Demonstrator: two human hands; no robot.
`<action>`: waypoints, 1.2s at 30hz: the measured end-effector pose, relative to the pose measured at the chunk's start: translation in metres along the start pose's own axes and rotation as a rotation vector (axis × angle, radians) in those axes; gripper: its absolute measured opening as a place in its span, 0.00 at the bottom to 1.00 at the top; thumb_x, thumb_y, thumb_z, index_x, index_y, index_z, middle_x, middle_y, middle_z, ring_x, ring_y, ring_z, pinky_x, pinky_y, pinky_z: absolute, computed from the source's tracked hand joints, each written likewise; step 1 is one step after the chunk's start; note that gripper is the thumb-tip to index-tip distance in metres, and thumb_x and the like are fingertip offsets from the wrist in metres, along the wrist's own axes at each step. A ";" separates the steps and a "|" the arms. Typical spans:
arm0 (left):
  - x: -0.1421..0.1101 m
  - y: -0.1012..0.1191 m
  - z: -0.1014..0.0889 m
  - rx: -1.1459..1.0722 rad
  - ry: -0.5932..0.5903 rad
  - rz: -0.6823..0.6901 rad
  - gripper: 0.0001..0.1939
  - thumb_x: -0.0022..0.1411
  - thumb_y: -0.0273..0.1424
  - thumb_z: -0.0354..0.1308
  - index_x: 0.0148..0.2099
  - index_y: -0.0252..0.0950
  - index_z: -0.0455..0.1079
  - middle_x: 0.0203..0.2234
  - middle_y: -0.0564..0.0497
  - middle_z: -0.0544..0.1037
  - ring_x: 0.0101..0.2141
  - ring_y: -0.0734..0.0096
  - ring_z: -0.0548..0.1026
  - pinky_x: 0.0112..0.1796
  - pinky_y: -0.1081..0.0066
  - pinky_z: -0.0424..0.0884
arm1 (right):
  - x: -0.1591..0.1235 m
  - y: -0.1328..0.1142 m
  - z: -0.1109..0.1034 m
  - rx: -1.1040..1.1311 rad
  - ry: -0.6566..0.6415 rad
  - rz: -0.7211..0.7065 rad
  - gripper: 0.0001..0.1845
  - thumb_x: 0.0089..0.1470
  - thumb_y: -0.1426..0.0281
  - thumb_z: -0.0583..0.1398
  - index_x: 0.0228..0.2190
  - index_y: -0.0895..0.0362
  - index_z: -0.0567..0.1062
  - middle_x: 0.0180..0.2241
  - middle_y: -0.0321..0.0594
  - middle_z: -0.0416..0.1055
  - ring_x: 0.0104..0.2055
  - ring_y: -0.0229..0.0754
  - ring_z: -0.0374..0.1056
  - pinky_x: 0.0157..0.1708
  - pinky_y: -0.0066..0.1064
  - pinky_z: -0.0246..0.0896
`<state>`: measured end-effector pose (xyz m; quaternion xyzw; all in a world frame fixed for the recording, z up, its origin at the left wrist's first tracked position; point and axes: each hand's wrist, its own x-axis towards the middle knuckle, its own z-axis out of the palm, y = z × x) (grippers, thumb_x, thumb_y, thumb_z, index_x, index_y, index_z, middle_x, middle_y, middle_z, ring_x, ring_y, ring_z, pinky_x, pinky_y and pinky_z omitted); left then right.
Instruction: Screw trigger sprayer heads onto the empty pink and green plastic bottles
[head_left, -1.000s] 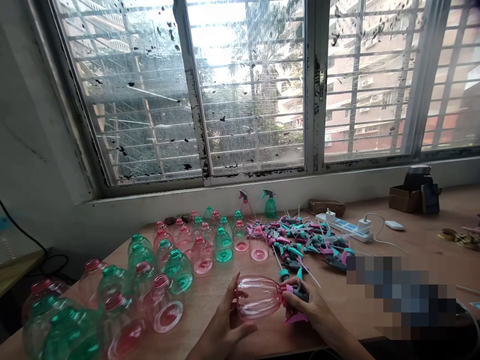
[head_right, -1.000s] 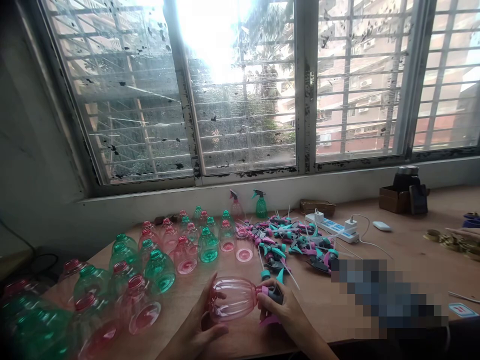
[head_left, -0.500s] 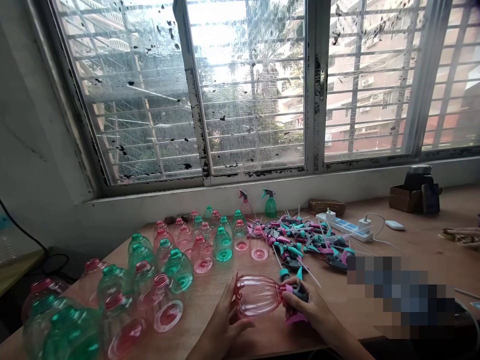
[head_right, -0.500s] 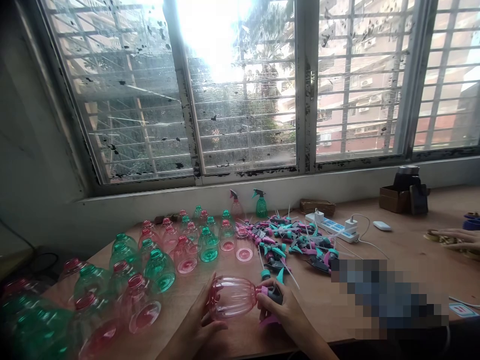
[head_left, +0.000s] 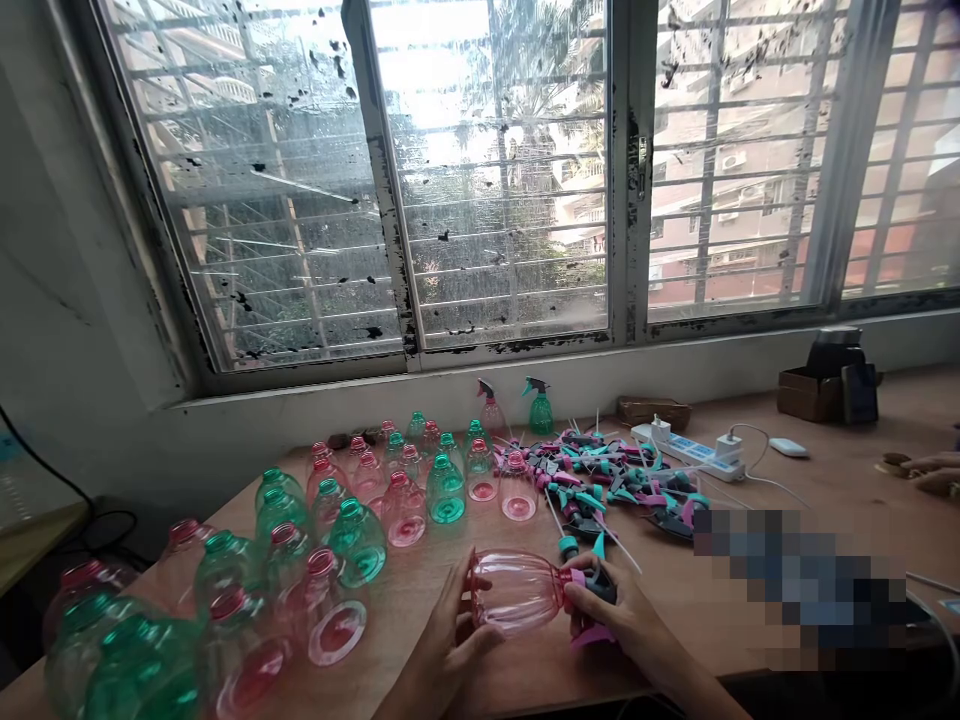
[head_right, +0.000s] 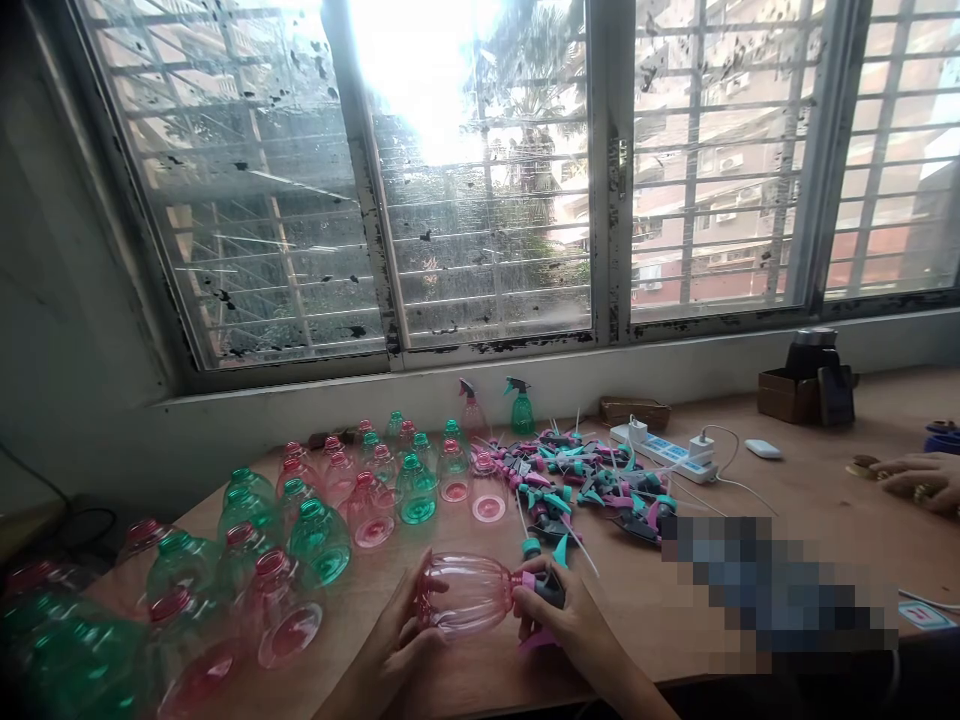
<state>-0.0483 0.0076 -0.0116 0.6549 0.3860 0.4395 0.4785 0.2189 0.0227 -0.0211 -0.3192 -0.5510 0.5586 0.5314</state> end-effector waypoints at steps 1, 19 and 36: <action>0.000 0.002 0.001 -0.026 0.001 -0.023 0.47 0.56 0.41 0.69 0.71 0.46 0.49 0.57 0.41 0.68 0.54 0.52 0.71 0.56 0.53 0.68 | 0.000 -0.001 0.000 -0.008 0.003 -0.001 0.22 0.52 0.54 0.68 0.37 0.58 0.72 0.24 0.35 0.75 0.23 0.41 0.73 0.24 0.31 0.69; 0.001 -0.005 0.000 0.045 0.015 0.002 0.51 0.60 0.49 0.63 0.74 0.44 0.38 0.48 0.43 0.72 0.51 0.54 0.71 0.55 0.54 0.65 | -0.001 -0.002 0.001 -0.029 -0.034 0.013 0.22 0.52 0.53 0.68 0.37 0.58 0.72 0.25 0.35 0.75 0.23 0.41 0.73 0.25 0.31 0.67; -0.003 0.007 0.002 0.077 -0.047 -0.012 0.55 0.56 0.46 0.68 0.73 0.47 0.36 0.52 0.44 0.70 0.52 0.53 0.70 0.57 0.54 0.61 | -0.002 -0.004 0.001 -0.021 -0.006 0.010 0.23 0.52 0.52 0.68 0.37 0.57 0.72 0.25 0.35 0.75 0.23 0.41 0.74 0.25 0.30 0.67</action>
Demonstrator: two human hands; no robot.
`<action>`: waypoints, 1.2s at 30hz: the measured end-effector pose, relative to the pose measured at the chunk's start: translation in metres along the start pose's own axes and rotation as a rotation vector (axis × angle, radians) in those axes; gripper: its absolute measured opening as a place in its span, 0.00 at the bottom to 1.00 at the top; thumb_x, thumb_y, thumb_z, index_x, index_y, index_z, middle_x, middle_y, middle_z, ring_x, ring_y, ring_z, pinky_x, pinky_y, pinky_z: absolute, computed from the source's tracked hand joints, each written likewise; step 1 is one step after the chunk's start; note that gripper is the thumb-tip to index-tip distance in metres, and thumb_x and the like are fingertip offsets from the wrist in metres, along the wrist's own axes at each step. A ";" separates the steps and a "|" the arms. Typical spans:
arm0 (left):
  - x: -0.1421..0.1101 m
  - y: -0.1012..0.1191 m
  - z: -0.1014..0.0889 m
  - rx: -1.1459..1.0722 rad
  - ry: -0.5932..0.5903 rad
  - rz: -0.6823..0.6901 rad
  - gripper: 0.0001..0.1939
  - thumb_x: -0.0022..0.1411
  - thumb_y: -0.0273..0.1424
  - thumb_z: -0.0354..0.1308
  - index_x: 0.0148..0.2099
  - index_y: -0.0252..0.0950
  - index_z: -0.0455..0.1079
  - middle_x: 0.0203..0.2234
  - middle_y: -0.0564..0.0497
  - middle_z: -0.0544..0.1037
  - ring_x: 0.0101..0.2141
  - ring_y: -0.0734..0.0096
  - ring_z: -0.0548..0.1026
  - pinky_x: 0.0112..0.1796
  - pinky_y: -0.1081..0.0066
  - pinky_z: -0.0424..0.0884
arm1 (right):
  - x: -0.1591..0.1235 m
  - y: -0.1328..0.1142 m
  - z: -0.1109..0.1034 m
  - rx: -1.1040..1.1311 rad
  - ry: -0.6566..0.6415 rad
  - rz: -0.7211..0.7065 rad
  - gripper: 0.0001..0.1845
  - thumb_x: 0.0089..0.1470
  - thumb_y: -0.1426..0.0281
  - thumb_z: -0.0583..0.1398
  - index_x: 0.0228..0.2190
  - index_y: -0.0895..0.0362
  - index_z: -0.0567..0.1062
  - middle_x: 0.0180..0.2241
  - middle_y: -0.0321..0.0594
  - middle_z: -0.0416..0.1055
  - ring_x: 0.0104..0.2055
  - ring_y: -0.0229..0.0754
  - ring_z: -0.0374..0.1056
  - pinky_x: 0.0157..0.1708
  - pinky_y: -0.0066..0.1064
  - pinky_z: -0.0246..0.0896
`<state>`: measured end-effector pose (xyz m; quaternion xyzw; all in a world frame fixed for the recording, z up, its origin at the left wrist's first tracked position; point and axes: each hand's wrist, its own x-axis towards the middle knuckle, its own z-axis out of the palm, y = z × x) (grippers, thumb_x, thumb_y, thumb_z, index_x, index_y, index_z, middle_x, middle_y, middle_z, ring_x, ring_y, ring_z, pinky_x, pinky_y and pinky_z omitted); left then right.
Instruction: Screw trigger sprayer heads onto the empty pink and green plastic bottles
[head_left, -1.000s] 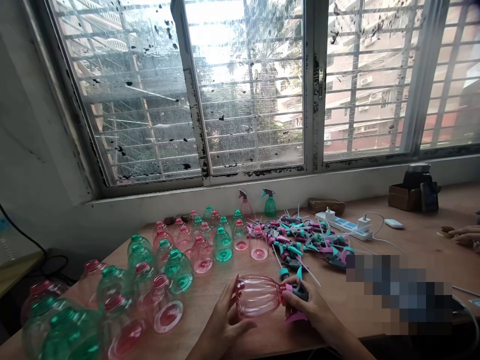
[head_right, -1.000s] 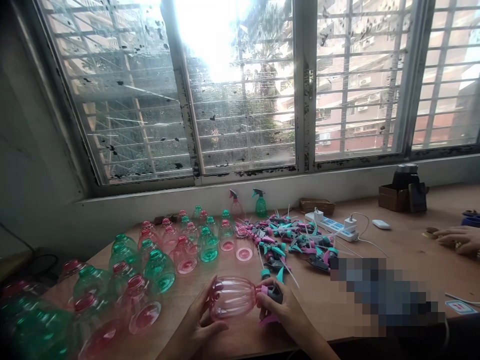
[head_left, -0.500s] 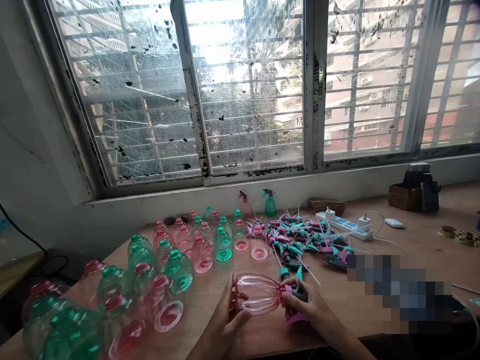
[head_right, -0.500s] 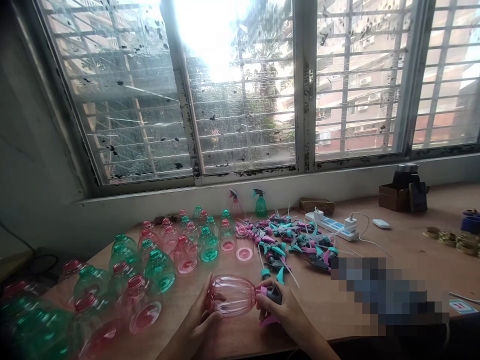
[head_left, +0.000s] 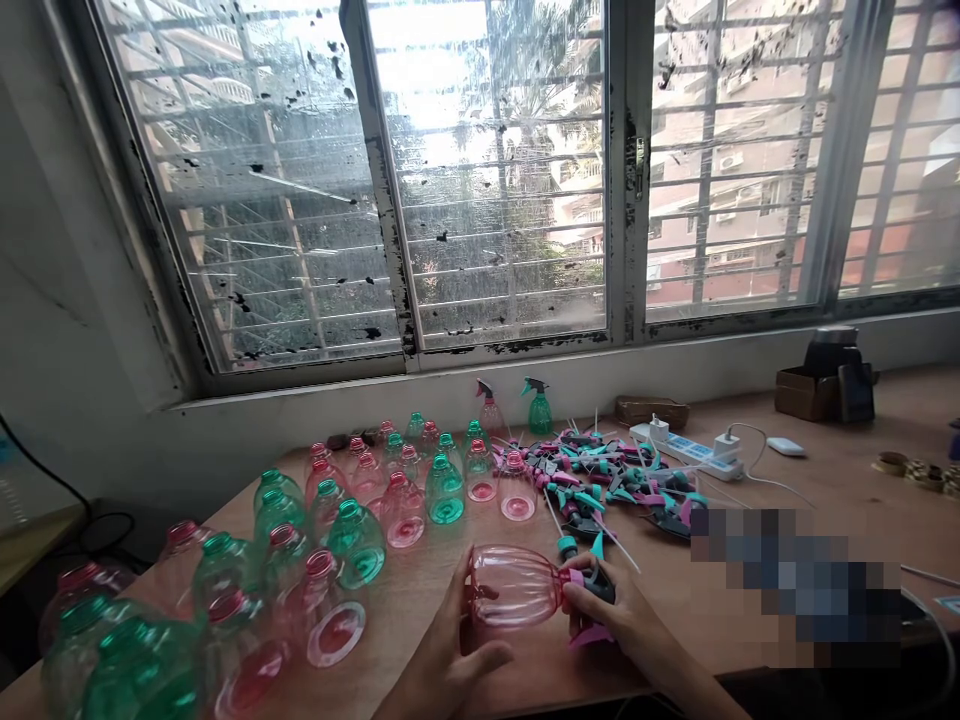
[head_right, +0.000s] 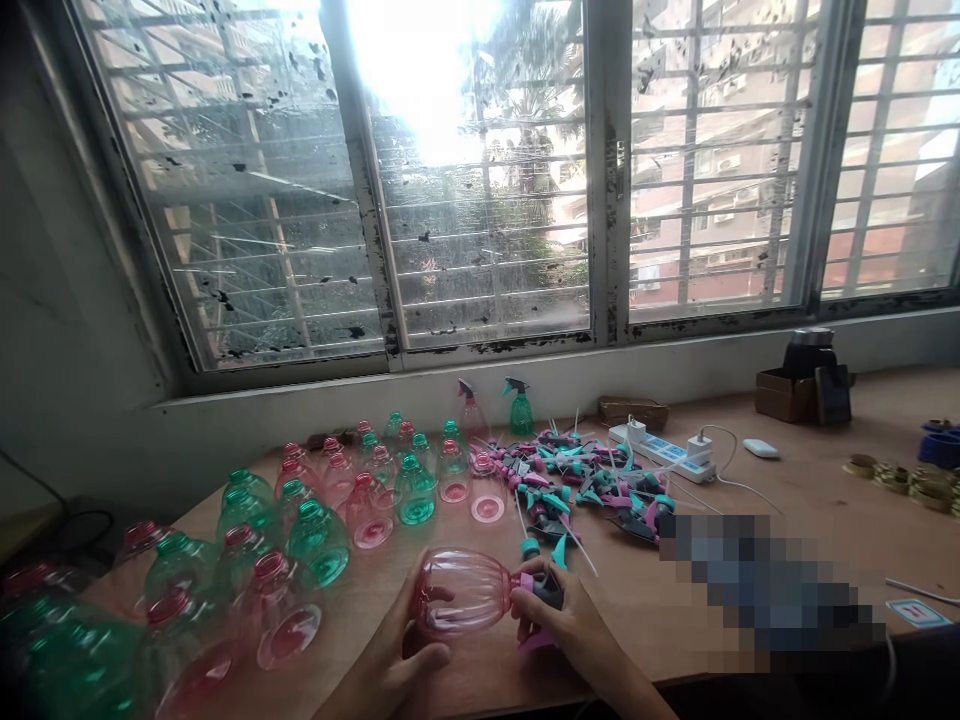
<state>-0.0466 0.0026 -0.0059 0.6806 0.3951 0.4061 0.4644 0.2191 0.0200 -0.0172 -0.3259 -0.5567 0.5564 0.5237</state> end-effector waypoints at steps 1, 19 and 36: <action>-0.001 0.000 -0.001 -0.012 -0.007 0.003 0.54 0.56 0.47 0.67 0.73 0.46 0.37 0.53 0.43 0.70 0.53 0.52 0.70 0.56 0.55 0.62 | -0.001 -0.001 0.000 -0.003 -0.005 0.005 0.23 0.51 0.52 0.68 0.37 0.57 0.72 0.25 0.35 0.75 0.24 0.41 0.74 0.26 0.31 0.67; -0.001 0.011 0.001 0.046 0.010 0.012 0.51 0.61 0.42 0.64 0.74 0.47 0.34 0.54 0.44 0.73 0.53 0.54 0.72 0.59 0.56 0.61 | -0.002 -0.001 0.001 -0.019 -0.017 0.017 0.24 0.51 0.51 0.68 0.36 0.57 0.72 0.25 0.36 0.75 0.24 0.42 0.74 0.26 0.32 0.66; 0.000 0.008 0.003 0.109 0.031 0.028 0.50 0.61 0.38 0.65 0.74 0.46 0.37 0.49 0.45 0.75 0.51 0.55 0.73 0.58 0.56 0.62 | -0.001 -0.004 0.002 -0.075 -0.009 0.018 0.24 0.50 0.49 0.67 0.35 0.56 0.72 0.25 0.36 0.76 0.24 0.42 0.73 0.26 0.32 0.66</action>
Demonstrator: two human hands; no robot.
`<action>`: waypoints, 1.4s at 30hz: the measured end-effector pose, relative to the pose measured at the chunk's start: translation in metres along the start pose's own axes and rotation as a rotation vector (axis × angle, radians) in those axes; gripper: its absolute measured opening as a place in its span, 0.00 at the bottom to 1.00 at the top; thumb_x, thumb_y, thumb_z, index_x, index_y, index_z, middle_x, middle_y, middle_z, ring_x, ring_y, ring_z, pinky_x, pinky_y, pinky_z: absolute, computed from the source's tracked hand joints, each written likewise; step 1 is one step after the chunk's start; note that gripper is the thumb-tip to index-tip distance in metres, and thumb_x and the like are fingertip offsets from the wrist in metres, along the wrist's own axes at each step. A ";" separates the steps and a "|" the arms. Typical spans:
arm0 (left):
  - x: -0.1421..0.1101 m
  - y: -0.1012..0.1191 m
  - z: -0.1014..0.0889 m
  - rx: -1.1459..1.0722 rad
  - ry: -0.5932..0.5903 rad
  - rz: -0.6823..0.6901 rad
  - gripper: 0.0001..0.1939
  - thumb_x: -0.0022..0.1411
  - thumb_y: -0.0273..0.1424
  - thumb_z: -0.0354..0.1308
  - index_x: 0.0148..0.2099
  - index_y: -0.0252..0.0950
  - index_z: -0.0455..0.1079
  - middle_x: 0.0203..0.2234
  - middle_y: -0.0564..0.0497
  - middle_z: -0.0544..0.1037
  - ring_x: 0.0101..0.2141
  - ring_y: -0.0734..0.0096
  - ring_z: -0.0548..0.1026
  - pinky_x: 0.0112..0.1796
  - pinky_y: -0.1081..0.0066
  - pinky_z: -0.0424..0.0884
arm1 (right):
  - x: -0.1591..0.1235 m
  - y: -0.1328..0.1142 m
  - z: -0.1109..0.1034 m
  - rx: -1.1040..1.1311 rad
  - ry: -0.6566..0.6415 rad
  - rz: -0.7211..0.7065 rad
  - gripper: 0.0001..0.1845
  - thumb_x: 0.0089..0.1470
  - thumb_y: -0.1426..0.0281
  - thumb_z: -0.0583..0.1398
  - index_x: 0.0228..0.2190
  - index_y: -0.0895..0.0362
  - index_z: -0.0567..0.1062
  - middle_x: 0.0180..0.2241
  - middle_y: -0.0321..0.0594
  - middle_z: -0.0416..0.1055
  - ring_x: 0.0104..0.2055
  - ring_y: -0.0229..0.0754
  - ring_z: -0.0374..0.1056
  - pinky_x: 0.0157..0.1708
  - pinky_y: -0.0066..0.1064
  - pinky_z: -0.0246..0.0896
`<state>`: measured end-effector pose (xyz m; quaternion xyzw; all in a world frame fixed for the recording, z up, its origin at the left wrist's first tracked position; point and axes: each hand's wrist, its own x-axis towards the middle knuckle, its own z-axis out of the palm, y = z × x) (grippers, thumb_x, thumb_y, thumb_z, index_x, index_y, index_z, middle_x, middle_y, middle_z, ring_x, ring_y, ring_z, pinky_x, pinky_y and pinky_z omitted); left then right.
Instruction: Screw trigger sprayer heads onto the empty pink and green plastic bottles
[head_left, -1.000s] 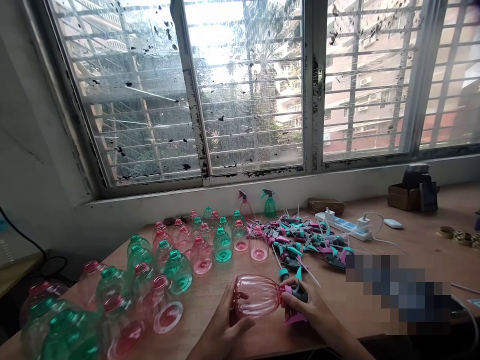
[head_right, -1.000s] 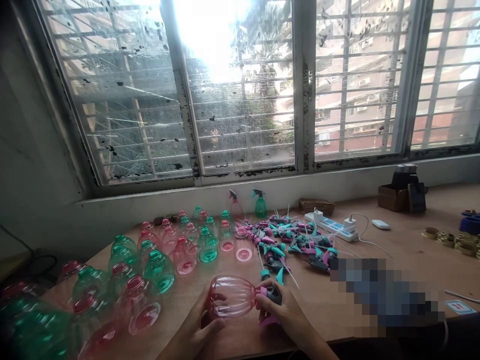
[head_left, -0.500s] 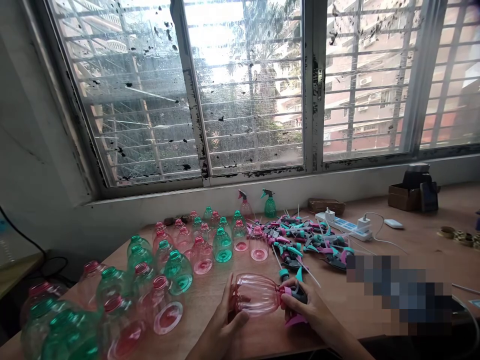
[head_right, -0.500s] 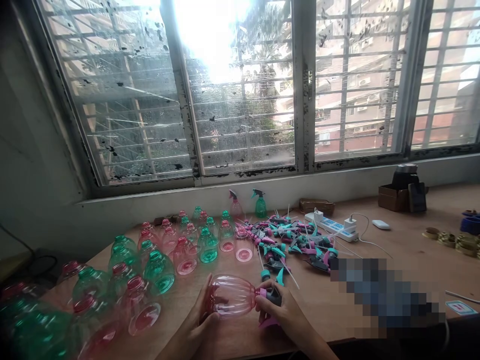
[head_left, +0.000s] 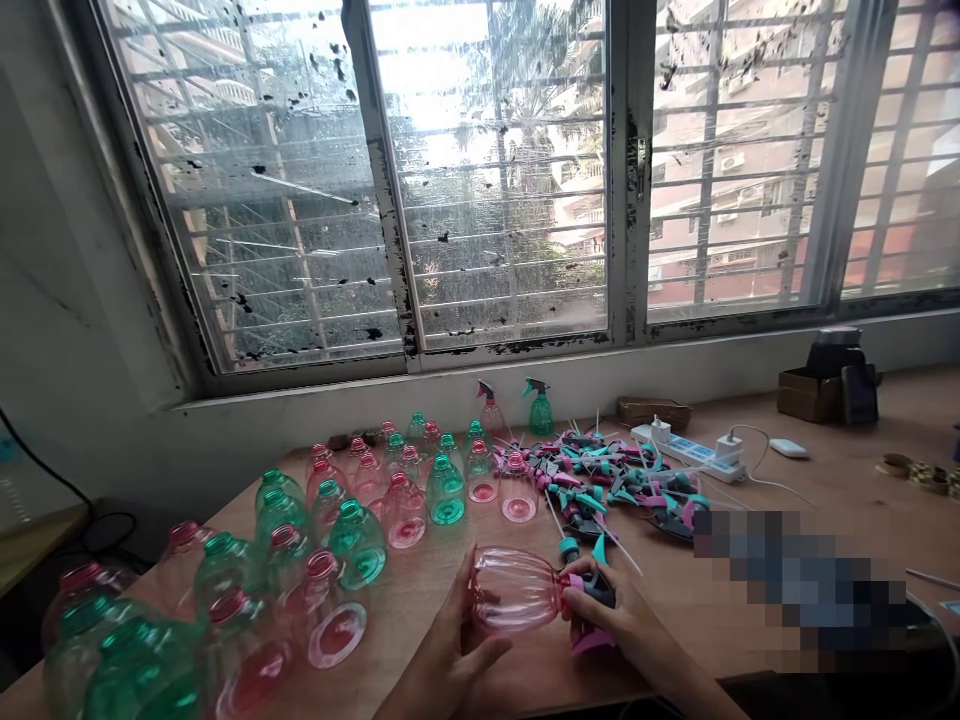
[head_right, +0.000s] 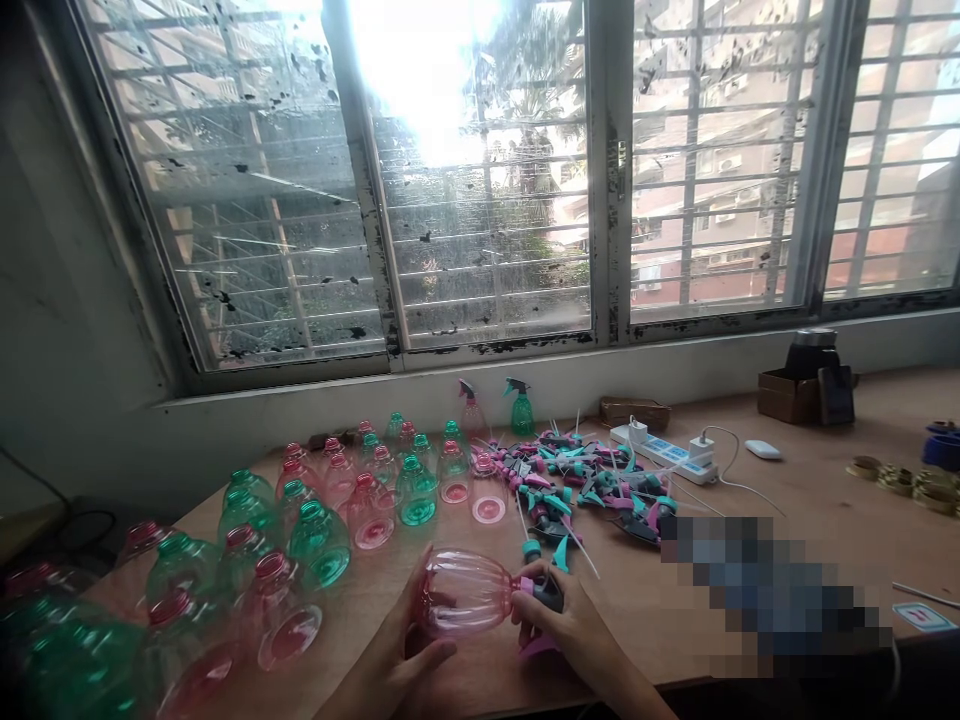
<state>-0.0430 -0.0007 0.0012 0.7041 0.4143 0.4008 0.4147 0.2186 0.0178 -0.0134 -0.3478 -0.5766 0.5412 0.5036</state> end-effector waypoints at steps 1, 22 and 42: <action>0.000 0.001 -0.001 -0.022 -0.014 -0.005 0.50 0.61 0.40 0.65 0.74 0.46 0.36 0.50 0.45 0.75 0.51 0.55 0.72 0.59 0.56 0.61 | 0.000 0.000 0.000 0.009 -0.003 0.002 0.24 0.51 0.49 0.67 0.35 0.56 0.72 0.25 0.36 0.76 0.24 0.42 0.73 0.26 0.31 0.66; 0.003 -0.019 -0.002 -0.117 0.028 -0.017 0.50 0.58 0.45 0.66 0.73 0.47 0.42 0.50 0.44 0.73 0.47 0.56 0.74 0.54 0.55 0.68 | 0.000 0.001 0.000 0.079 -0.035 -0.002 0.22 0.53 0.53 0.67 0.35 0.58 0.71 0.25 0.38 0.77 0.24 0.40 0.73 0.26 0.30 0.67; 0.002 -0.011 -0.002 -0.205 0.019 -0.020 0.45 0.58 0.41 0.68 0.71 0.51 0.48 0.60 0.42 0.69 0.63 0.50 0.63 0.61 0.52 0.64 | 0.001 0.003 -0.001 0.081 -0.032 -0.006 0.22 0.53 0.52 0.67 0.34 0.57 0.71 0.24 0.36 0.76 0.22 0.40 0.73 0.25 0.30 0.65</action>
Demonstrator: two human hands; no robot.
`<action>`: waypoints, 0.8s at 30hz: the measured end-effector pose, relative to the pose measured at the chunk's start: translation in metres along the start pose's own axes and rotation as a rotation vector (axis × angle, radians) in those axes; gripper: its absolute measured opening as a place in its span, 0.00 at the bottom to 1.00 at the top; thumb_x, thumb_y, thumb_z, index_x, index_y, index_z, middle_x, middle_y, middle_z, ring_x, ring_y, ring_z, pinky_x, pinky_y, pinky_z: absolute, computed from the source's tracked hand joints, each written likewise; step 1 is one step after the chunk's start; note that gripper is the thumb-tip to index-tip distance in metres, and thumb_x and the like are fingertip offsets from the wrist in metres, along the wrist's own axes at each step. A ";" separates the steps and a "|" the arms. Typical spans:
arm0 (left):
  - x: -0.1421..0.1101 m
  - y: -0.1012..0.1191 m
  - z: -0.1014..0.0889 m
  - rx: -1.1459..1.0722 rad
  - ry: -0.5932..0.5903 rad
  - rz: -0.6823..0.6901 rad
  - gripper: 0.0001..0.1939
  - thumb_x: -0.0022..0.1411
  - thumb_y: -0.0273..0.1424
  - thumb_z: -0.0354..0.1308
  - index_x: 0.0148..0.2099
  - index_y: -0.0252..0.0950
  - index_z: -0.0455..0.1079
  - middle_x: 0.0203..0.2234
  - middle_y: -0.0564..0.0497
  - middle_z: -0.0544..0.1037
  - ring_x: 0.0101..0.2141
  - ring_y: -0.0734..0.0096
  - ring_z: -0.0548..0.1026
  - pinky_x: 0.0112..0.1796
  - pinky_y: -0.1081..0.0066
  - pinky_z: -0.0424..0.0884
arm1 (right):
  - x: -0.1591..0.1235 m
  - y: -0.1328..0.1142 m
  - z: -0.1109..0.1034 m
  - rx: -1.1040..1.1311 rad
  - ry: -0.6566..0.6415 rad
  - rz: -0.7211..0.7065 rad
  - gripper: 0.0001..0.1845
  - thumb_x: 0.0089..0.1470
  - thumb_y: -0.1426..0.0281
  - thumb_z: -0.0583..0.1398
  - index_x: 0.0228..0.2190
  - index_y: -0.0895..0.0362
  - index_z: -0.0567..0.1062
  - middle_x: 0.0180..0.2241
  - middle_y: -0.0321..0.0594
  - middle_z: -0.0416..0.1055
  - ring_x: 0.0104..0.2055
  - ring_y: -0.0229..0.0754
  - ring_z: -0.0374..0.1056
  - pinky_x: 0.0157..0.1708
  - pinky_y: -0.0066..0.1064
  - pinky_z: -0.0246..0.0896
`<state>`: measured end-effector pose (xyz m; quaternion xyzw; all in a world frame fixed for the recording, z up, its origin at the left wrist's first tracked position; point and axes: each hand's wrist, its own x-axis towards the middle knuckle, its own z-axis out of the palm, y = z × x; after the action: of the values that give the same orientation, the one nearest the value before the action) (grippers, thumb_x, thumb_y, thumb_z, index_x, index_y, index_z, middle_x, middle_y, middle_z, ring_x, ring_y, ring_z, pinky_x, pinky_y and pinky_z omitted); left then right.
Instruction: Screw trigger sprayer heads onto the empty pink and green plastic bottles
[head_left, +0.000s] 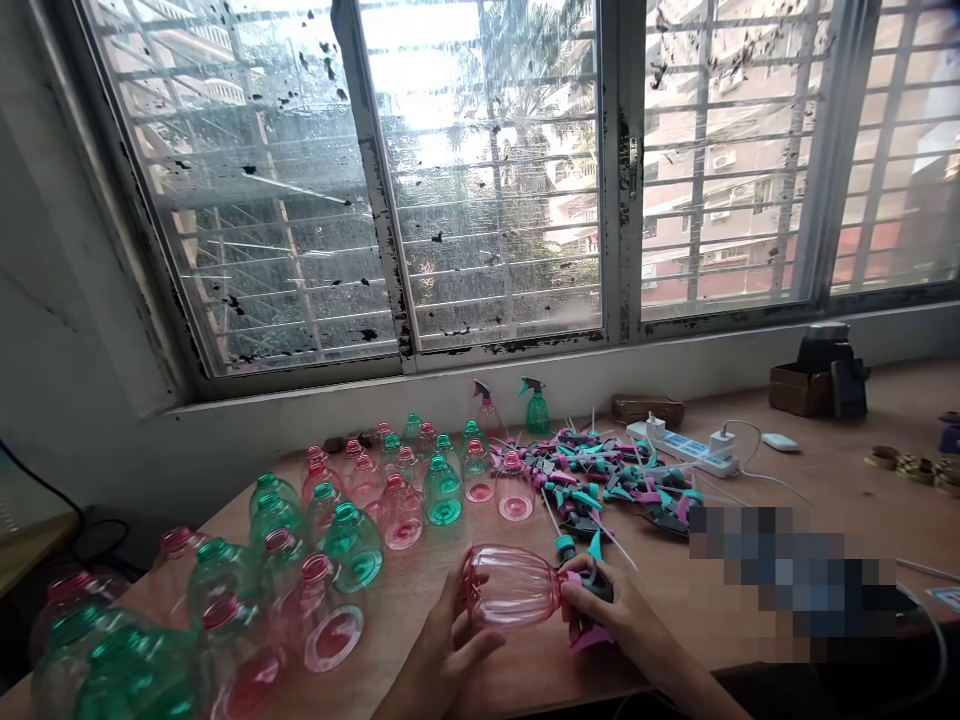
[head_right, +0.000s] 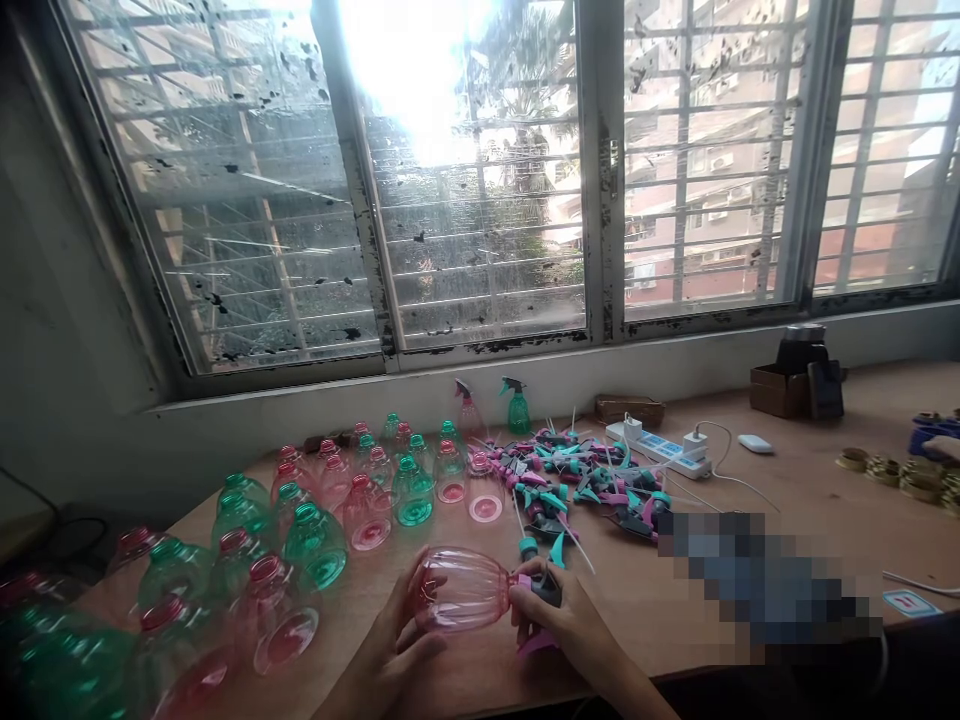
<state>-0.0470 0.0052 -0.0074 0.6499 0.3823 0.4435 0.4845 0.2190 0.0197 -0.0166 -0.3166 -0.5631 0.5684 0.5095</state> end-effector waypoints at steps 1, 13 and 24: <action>0.000 0.003 0.001 -0.012 0.002 -0.006 0.44 0.58 0.42 0.68 0.70 0.51 0.50 0.61 0.43 0.68 0.64 0.50 0.62 0.61 0.52 0.63 | 0.000 0.000 0.000 0.000 0.007 -0.004 0.22 0.53 0.52 0.67 0.34 0.57 0.71 0.23 0.36 0.76 0.22 0.40 0.72 0.25 0.29 0.64; 0.005 -0.011 -0.004 0.052 0.022 0.043 0.43 0.59 0.41 0.67 0.70 0.55 0.50 0.58 0.44 0.71 0.57 0.51 0.72 0.57 0.51 0.69 | -0.001 0.000 0.003 0.030 0.020 -0.009 0.22 0.53 0.53 0.67 0.34 0.58 0.71 0.23 0.36 0.76 0.21 0.40 0.72 0.23 0.30 0.65; 0.002 0.014 0.004 0.009 -0.012 0.035 0.42 0.60 0.42 0.66 0.71 0.52 0.50 0.65 0.44 0.66 0.60 0.46 0.69 0.60 0.50 0.67 | -0.001 0.001 0.002 0.027 -0.003 0.013 0.22 0.51 0.53 0.68 0.34 0.57 0.70 0.23 0.36 0.77 0.22 0.39 0.73 0.25 0.29 0.65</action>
<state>-0.0420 0.0021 0.0064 0.6613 0.3700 0.4463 0.4761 0.2178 0.0182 -0.0173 -0.3125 -0.5540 0.5796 0.5094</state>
